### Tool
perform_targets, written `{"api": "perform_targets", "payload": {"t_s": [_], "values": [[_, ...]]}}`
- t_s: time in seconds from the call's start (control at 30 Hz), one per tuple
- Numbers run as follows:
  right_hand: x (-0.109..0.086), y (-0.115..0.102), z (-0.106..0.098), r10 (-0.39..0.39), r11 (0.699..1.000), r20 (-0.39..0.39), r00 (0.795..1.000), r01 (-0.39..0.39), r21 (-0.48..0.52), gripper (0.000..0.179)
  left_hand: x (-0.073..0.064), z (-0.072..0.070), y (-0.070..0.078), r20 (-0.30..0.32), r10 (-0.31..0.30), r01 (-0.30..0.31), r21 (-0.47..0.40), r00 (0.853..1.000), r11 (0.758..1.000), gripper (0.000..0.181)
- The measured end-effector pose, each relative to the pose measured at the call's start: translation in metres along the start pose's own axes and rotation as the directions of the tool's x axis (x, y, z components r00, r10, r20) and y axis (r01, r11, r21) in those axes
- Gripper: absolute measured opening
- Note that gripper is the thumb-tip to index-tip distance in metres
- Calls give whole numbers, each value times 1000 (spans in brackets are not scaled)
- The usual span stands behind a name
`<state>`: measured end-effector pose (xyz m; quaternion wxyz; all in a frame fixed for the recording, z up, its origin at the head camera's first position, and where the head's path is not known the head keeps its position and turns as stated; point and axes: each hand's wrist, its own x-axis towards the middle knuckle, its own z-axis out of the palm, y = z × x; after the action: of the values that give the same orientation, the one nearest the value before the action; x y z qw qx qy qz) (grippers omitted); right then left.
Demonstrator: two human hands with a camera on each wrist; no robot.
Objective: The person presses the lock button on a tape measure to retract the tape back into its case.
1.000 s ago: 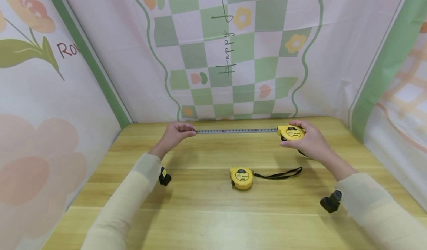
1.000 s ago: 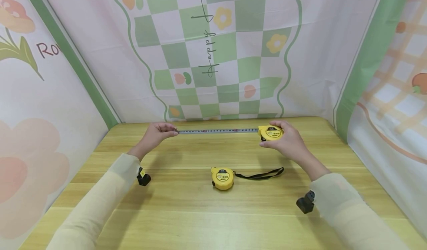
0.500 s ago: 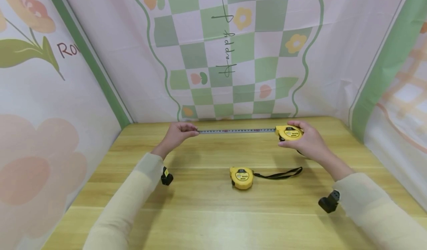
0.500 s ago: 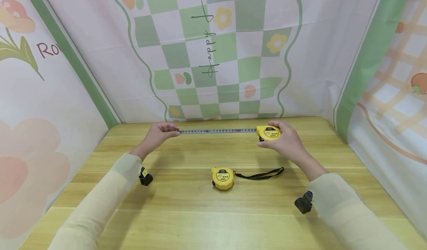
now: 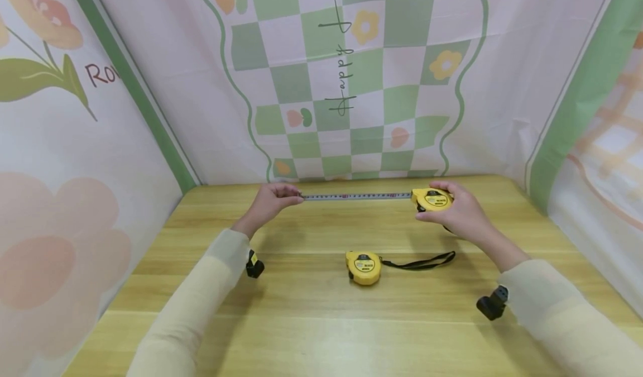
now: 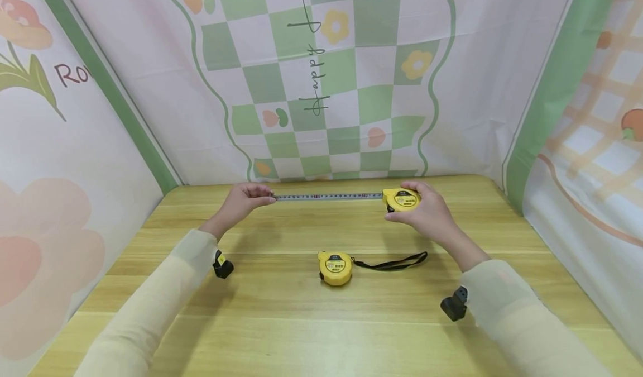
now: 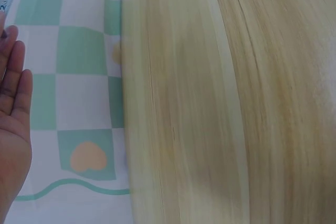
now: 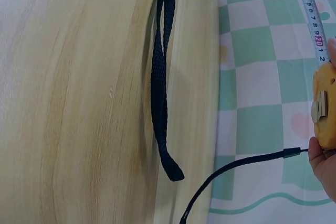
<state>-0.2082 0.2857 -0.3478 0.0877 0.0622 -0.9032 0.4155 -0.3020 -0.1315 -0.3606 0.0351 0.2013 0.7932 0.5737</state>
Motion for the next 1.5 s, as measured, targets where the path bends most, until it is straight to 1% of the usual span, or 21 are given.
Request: {"api": "perform_targets", "payload": {"t_s": [0.23, 0.47, 0.67, 1.07, 1.3, 1.5], "values": [[1, -1, 1, -22, 1000, 2, 1000, 22, 8, 88, 1, 2, 2, 0, 0, 0, -15, 1000, 1000, 18], [1, -1, 3, -32, 999, 9, 999, 32, 19, 87, 2, 4, 3, 12, 12, -12, -30, 1000, 999, 21], [1, -3, 4, -18, 999, 19, 1000, 17, 28, 87, 3, 6, 2, 15, 20, -20, -24, 1000, 1000, 25], [1, -7, 9, 1, 1000, 23, 1000, -2, 26, 90, 3, 10, 0, 23, 33, -32, -39, 999, 999, 19], [0, -8, 11, -3, 999, 23, 1000, 2, 34, 91, 2, 11, 0, 30, 45, -43, -64, 999, 997, 21], [0, -10, 13, 0, 999, 22, 1000, -1, 39, 91, 2, 12, 0, 34, 57, -55, -63, 998, 996, 20]]}}
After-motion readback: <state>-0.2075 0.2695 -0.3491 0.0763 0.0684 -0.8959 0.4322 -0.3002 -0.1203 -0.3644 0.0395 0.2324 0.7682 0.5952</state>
